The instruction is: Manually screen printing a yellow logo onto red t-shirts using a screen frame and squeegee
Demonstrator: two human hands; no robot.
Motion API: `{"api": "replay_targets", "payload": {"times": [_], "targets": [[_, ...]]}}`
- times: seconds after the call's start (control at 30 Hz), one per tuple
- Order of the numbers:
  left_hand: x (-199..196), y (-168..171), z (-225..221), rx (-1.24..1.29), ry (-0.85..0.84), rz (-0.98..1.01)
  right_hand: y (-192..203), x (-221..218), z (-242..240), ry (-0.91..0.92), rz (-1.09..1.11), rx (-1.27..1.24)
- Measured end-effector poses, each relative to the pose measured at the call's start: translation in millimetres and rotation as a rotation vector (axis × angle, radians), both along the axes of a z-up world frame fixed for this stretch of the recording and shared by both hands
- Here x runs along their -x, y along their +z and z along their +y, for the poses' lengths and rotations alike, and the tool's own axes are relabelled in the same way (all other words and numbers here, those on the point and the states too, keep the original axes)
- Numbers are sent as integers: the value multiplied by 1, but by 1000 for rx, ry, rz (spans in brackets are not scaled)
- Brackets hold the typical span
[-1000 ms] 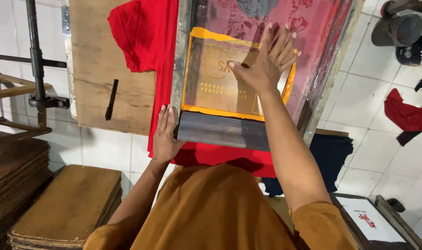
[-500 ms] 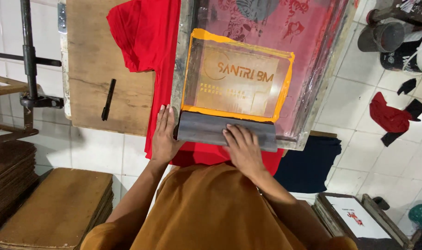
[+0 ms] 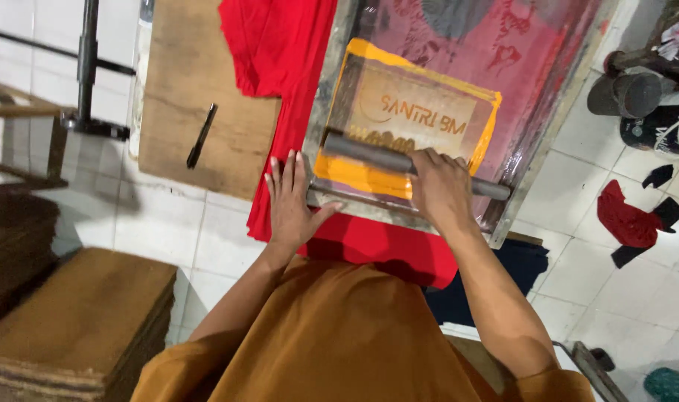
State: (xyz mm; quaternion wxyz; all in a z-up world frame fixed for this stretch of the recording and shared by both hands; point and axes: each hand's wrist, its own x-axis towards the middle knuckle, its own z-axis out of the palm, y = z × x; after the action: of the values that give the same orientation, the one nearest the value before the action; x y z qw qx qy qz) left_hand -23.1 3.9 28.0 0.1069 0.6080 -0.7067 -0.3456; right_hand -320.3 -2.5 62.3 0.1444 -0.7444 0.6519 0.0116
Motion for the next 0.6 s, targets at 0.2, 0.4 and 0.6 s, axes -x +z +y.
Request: {"api": "replay_targets", "payload": {"times": [0.2,0.4,0.6], "targets": [[1,1,-1,-46,-12,-42,20,9,-28,-22,1,-57],[0,-3,3,-35,-8,-36,40,51,-79,-79,-57,-66],[-4,-14,8,51,-41,-90,68,80,-109,-159,-98,-182]]}}
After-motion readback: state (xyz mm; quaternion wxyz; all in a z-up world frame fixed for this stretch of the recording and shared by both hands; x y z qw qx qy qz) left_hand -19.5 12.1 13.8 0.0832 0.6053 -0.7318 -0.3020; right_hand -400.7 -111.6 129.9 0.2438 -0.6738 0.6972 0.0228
